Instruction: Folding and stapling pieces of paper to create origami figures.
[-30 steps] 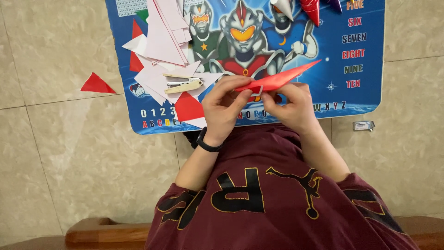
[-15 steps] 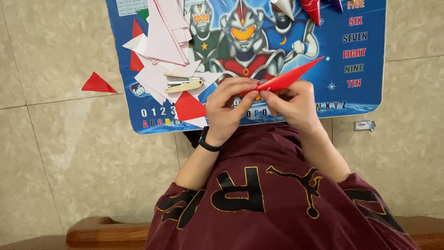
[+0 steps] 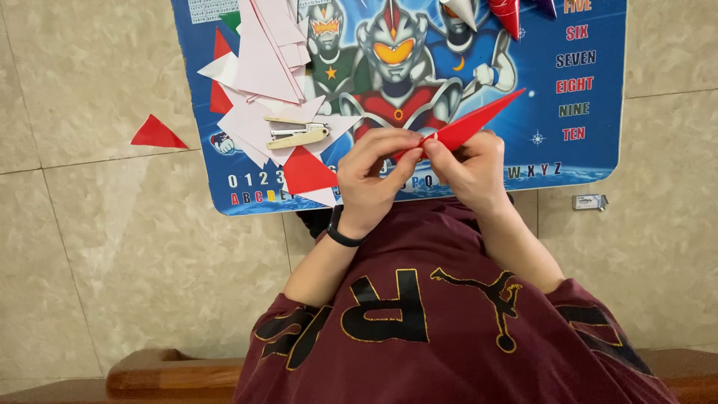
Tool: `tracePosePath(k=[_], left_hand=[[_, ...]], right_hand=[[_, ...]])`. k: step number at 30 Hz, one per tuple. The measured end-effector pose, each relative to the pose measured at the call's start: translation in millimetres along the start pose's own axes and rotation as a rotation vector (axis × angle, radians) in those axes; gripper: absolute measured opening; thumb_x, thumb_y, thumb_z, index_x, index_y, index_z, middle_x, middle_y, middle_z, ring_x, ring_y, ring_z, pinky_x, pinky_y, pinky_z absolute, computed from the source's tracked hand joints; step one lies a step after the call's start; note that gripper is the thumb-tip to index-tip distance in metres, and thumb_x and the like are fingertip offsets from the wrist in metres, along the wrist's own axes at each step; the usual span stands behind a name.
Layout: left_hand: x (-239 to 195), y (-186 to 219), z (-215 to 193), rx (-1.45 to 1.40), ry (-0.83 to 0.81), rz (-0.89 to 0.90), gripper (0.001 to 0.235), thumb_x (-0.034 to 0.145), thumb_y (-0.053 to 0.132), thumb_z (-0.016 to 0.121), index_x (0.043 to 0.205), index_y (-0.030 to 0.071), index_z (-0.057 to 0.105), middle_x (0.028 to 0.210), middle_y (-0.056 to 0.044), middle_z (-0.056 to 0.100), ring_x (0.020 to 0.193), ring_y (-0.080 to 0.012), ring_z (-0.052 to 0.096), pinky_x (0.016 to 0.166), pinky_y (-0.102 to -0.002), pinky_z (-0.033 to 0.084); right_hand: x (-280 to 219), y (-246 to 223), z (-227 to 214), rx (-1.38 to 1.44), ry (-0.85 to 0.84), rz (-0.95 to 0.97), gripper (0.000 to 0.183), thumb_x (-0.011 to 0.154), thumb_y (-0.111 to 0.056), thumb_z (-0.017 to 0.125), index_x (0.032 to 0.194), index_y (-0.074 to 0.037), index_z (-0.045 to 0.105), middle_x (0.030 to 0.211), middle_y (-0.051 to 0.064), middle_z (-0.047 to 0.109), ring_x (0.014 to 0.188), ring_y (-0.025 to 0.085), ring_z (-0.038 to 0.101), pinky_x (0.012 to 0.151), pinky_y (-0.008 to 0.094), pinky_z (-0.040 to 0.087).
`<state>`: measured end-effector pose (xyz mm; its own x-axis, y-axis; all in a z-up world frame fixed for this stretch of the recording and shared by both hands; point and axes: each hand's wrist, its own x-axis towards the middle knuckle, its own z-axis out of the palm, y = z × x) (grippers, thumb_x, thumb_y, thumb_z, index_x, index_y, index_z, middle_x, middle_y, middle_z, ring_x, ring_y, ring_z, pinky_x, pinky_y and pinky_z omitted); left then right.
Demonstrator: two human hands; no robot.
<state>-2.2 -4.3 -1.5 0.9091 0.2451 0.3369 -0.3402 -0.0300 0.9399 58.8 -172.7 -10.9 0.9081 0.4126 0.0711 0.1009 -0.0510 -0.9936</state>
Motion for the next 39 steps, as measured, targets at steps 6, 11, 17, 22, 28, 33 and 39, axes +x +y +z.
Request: tracePosePath(k=[6, 11, 17, 22, 28, 33, 39], left_hand=[[2.2, 1.7, -2.0, 0.007, 0.011, -0.017, 0.019, 0.095, -0.006, 0.076, 0.112, 0.000, 0.071, 0.119, -0.010, 0.070, 0.106, -0.0172, 0.071, 0.089, -0.028, 0.060], [1.2, 0.8, -1.9, 0.026, 0.014, -0.032, 0.017, 0.094, -0.004, 0.078, 0.110, -0.001, 0.072, 0.116, -0.009, 0.071, 0.105, -0.0170, 0.071, 0.090, -0.028, 0.060], [-1.9, -4.1, 0.5, 0.041, 0.062, -0.081, 0.018, 0.093, -0.004, 0.081, 0.109, -0.001, 0.074, 0.112, -0.009, 0.072, 0.099, -0.0158, 0.071, 0.086, -0.026, 0.060], [0.2, 0.1, 2.2, -0.070, 0.052, -0.129, 0.027, 0.091, -0.002, 0.080, 0.116, -0.001, 0.070, 0.119, -0.008, 0.068, 0.103, -0.0136, 0.069, 0.085, -0.025, 0.060], [-4.6, -9.2, -0.2, -0.139, 0.075, -0.141, 0.018, 0.098, -0.005, 0.074, 0.116, -0.002, 0.072, 0.124, -0.008, 0.068, 0.109, -0.0133, 0.069, 0.092, -0.027, 0.060], [-4.8, -9.0, -7.2, -0.238, 0.127, -0.258, 0.015, 0.100, -0.006, 0.071, 0.115, -0.004, 0.074, 0.122, -0.009, 0.069, 0.103, -0.0128, 0.068, 0.088, -0.025, 0.058], [-12.0, -8.8, -32.2, -0.137, 0.163, -0.180, 0.013, 0.099, -0.005, 0.073, 0.112, -0.003, 0.074, 0.117, -0.008, 0.070, 0.107, -0.0138, 0.068, 0.092, -0.026, 0.057]], right_hand=[[2.4, -10.2, -0.3, 0.133, 0.024, 0.173, 0.011, 0.097, -0.005, 0.072, 0.096, 0.005, 0.073, 0.062, 0.000, 0.060, 0.050, 0.004, 0.052, 0.044, 0.021, 0.035], [2.3, -12.4, -2.3, 0.099, 0.000, 0.108, 0.015, 0.101, -0.004, 0.070, 0.090, 0.006, 0.071, 0.059, 0.000, 0.058, 0.048, 0.004, 0.050, 0.043, 0.022, 0.033], [5.0, -9.8, -1.1, 0.007, 0.015, 0.070, 0.021, 0.102, -0.004, 0.067, 0.084, 0.006, 0.072, 0.055, 0.000, 0.057, 0.045, 0.004, 0.050, 0.042, 0.023, 0.034], [4.7, -16.0, -1.5, 0.103, 0.041, 0.092, 0.019, 0.103, -0.004, 0.066, 0.087, 0.006, 0.071, 0.058, -0.001, 0.056, 0.048, 0.003, 0.048, 0.045, 0.022, 0.034], [5.2, -12.2, 2.9, 0.104, 0.049, 0.105, 0.017, 0.102, -0.004, 0.067, 0.090, 0.007, 0.072, 0.057, -0.001, 0.056, 0.047, 0.003, 0.047, 0.044, 0.022, 0.033], [8.0, -11.9, 8.3, 0.108, 0.027, 0.120, 0.014, 0.101, -0.004, 0.069, 0.092, 0.006, 0.074, 0.059, -0.001, 0.057, 0.048, 0.004, 0.047, 0.045, 0.023, 0.035], [15.5, 0.9, 13.8, 0.063, -0.149, 0.219, 0.009, 0.093, -0.004, 0.073, 0.098, 0.004, 0.072, 0.067, -0.001, 0.062, 0.056, 0.004, 0.056, 0.049, 0.022, 0.042]])
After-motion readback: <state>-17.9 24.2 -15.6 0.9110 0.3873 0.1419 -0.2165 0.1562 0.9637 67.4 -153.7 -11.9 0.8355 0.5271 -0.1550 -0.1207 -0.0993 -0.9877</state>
